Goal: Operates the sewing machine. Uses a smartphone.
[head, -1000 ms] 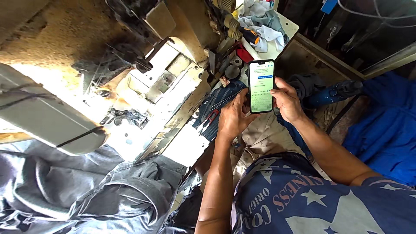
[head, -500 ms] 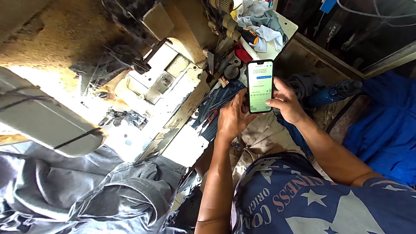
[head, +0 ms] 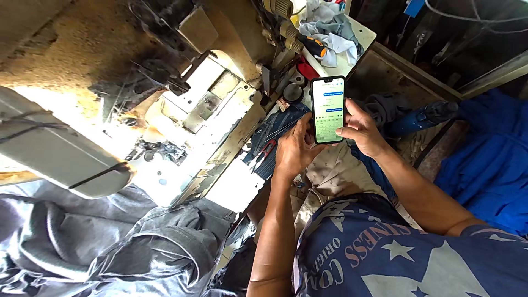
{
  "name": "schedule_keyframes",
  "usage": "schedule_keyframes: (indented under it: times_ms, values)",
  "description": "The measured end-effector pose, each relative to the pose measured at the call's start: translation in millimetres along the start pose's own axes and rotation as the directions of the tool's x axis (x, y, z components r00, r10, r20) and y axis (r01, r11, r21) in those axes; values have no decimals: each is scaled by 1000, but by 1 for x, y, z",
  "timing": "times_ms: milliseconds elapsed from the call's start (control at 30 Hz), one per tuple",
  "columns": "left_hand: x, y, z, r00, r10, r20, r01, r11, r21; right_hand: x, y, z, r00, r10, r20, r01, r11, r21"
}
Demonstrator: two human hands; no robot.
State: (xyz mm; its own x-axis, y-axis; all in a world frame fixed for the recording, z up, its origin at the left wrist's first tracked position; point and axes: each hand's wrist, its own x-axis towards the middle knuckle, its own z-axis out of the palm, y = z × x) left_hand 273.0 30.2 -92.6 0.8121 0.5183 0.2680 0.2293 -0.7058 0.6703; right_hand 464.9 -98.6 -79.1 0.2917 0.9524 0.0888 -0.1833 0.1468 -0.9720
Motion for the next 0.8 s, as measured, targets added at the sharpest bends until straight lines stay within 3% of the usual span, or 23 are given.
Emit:
schedule_keyframes:
  times_ms: [800]
  values:
    - [-1, -2, 0, 1000, -14, 7, 14, 1000, -17, 1, 0, 4, 996, 83, 28, -84, 996, 19]
